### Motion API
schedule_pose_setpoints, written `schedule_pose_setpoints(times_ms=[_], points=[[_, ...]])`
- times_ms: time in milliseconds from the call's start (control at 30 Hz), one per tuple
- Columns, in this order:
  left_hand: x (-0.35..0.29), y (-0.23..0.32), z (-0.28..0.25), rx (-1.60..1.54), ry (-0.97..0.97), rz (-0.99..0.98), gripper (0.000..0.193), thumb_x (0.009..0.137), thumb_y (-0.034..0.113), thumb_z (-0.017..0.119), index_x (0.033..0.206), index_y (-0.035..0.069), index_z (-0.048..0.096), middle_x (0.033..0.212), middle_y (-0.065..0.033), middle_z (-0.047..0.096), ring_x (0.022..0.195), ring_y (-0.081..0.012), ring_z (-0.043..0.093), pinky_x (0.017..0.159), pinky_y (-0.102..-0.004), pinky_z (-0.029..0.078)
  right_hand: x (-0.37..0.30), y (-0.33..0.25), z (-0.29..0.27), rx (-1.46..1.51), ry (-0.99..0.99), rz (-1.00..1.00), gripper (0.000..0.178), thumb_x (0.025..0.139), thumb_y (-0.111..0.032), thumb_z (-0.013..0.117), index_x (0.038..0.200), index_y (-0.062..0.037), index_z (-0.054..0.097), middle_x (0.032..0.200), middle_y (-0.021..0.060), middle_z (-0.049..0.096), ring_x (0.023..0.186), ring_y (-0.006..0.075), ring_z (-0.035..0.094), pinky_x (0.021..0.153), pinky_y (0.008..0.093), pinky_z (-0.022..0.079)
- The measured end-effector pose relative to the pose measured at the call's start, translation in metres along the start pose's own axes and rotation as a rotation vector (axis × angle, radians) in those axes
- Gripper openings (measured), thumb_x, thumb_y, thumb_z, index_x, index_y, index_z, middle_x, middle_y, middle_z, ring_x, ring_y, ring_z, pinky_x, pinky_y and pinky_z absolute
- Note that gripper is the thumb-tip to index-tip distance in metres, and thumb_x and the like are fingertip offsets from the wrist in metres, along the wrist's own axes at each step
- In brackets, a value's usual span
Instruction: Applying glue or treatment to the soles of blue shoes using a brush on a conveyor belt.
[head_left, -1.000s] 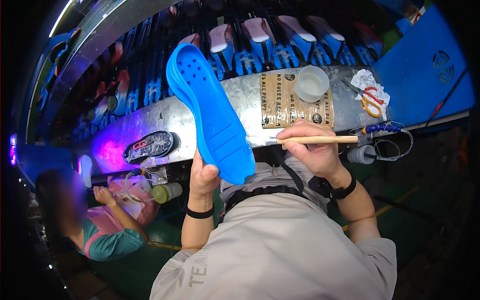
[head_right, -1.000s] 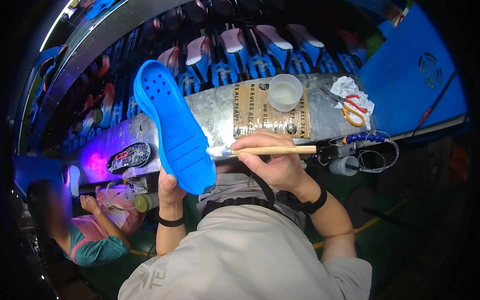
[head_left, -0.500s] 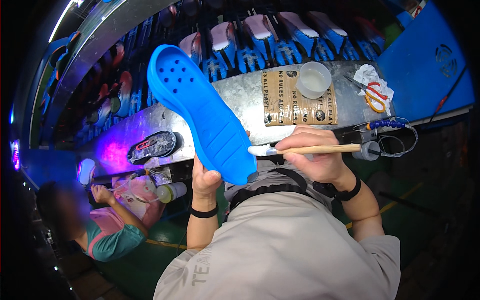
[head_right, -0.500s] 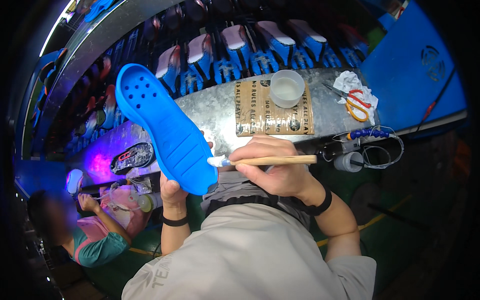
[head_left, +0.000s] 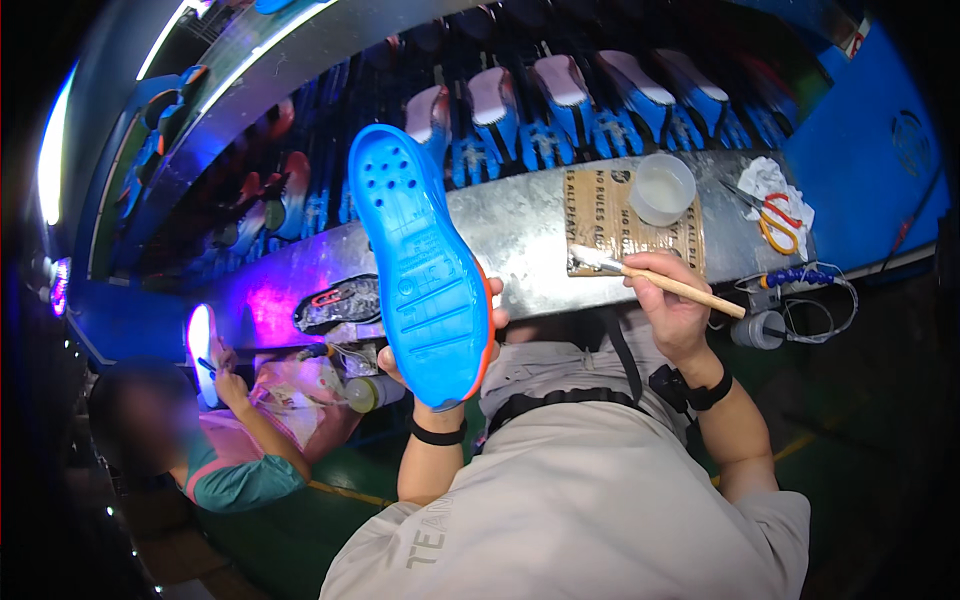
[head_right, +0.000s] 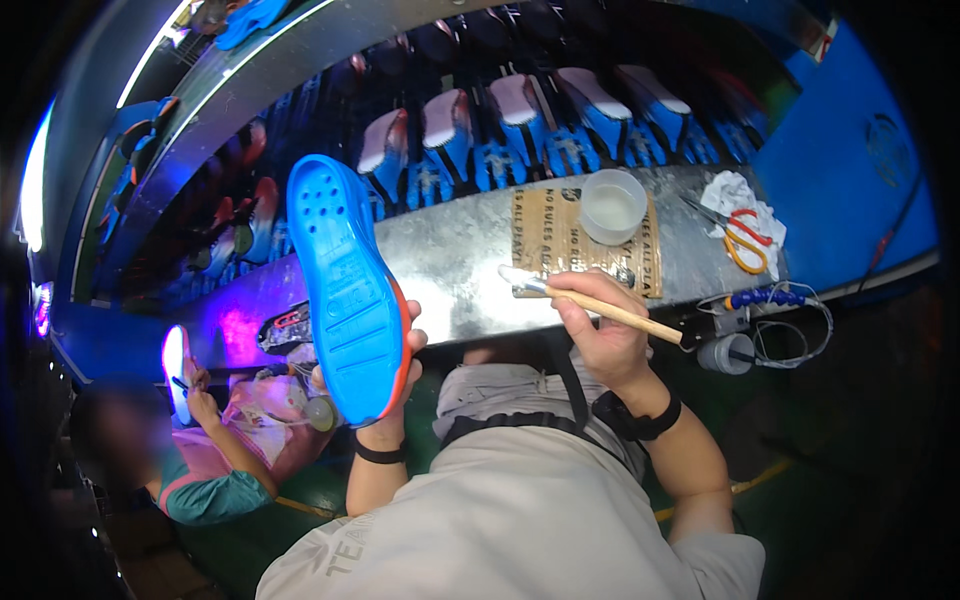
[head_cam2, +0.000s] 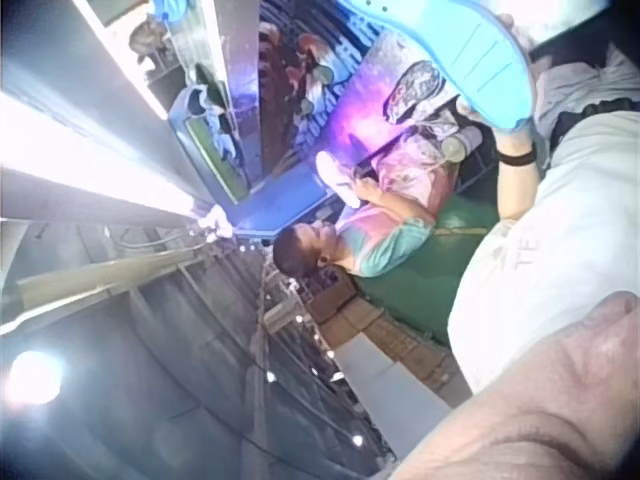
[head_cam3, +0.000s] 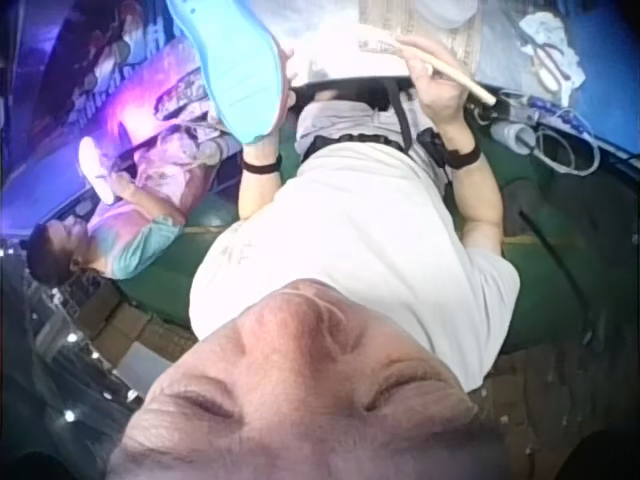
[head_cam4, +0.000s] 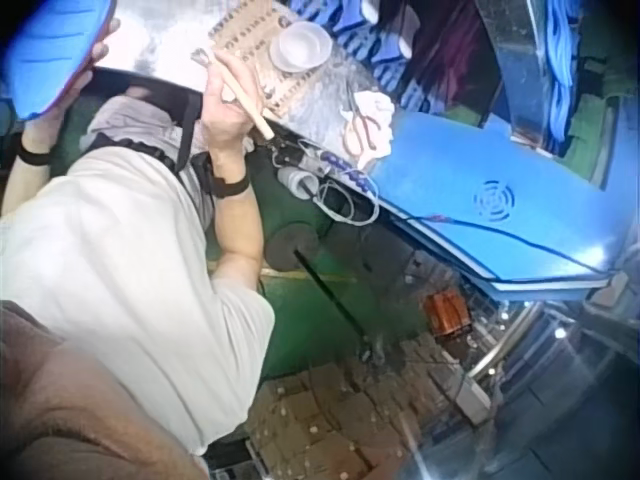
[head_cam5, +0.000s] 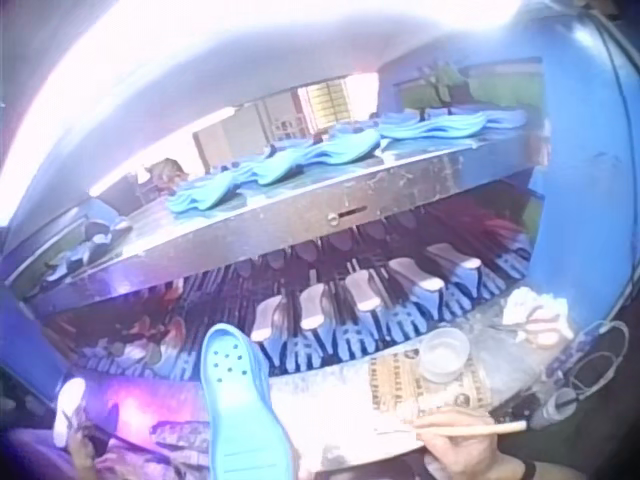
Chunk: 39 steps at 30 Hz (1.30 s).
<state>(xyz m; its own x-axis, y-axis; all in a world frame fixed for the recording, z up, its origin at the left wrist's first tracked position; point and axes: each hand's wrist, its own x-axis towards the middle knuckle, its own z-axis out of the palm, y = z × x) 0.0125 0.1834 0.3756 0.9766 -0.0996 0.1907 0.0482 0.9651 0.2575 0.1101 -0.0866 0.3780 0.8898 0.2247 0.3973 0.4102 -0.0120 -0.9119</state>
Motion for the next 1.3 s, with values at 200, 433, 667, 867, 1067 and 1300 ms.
schedule_pose_setpoints(times_ms=[200, 433, 667, 867, 1067, 1300], points=[[-0.008, 0.014, -0.023, -0.375, -0.17, -0.035, 0.111, 0.083, 0.048, 0.08, 0.162, 0.008, 0.014, 0.15, -0.034, 0.03, 0.121, -0.0423, 0.052, 0.081, -0.0396, 0.057, -0.001, 0.027, 0.008, -0.034, 0.012, 0.009, 0.016, 0.093, -0.003, 0.067, 0.108, 0.0014, 0.071, 0.095, 0.0116, 0.072, 0.083, 0.0192, 0.067, 0.075, 0.0302, 0.052], [-0.017, 0.019, -0.032, -0.396, -0.195, -0.06, 0.109, 0.083, 0.053, 0.078, 0.162, 0.01, 0.015, 0.145, -0.0298, 0.034, 0.111, -0.0363, 0.056, 0.068, -0.0304, 0.052, 0.002, 0.053, 0.015, -0.095, -0.034, -0.015, 0.016, 0.093, -0.005, 0.067, 0.108, 0.0006, 0.071, 0.097, 0.0129, 0.072, 0.085, 0.0217, 0.069, 0.077, 0.0317, 0.053], [-0.019, 0.022, -0.024, -0.383, -0.218, -0.106, 0.109, 0.082, 0.056, 0.078, 0.16, 0.01, 0.019, 0.143, -0.0307, 0.036, 0.11, -0.0362, 0.056, 0.067, -0.0295, 0.052, 0.006, 0.077, 0.02, -0.14, -0.063, 0.043, 0.018, 0.093, -0.007, 0.068, 0.109, 0.0005, 0.071, 0.102, 0.0138, 0.072, 0.094, 0.0246, 0.07, 0.084, 0.0335, 0.054], [-0.014, 0.022, -0.015, -0.406, -0.261, -0.142, 0.098, 0.082, 0.056, 0.078, 0.155, 0.008, 0.033, 0.14, -0.0341, 0.042, 0.109, -0.0423, 0.058, 0.076, -0.0382, 0.059, 0.005, 0.095, 0.021, -0.12, -0.057, 0.035, 0.018, 0.093, -0.008, 0.068, 0.108, 0.0001, 0.071, 0.102, 0.0141, 0.072, 0.094, 0.0265, 0.07, 0.083, 0.0338, 0.054], [-0.015, 0.023, -0.014, -0.389, -0.255, -0.158, 0.094, 0.084, 0.054, 0.078, 0.155, 0.008, 0.035, 0.142, -0.0303, 0.044, 0.112, -0.046, 0.055, 0.079, -0.0412, 0.059, 0.001, 0.098, 0.021, -0.14, -0.043, 0.026, 0.017, 0.093, -0.008, 0.068, 0.107, -0.0002, 0.072, 0.101, 0.0149, 0.072, 0.092, 0.0286, 0.07, 0.082, 0.0349, 0.054], [-0.009, 0.017, -0.005, -0.402, -0.16, -0.165, 0.115, 0.077, 0.059, 0.082, 0.159, 0.004, 0.024, 0.147, -0.0351, 0.039, 0.117, -0.0468, 0.055, 0.085, -0.0479, 0.058, -0.001, 0.1, 0.023, -0.197, -0.037, 0.052, 0.019, 0.091, -0.011, 0.07, 0.107, -0.002, 0.074, 0.105, 0.0168, 0.074, 0.099, 0.0327, 0.072, 0.088, 0.0379, 0.056]])
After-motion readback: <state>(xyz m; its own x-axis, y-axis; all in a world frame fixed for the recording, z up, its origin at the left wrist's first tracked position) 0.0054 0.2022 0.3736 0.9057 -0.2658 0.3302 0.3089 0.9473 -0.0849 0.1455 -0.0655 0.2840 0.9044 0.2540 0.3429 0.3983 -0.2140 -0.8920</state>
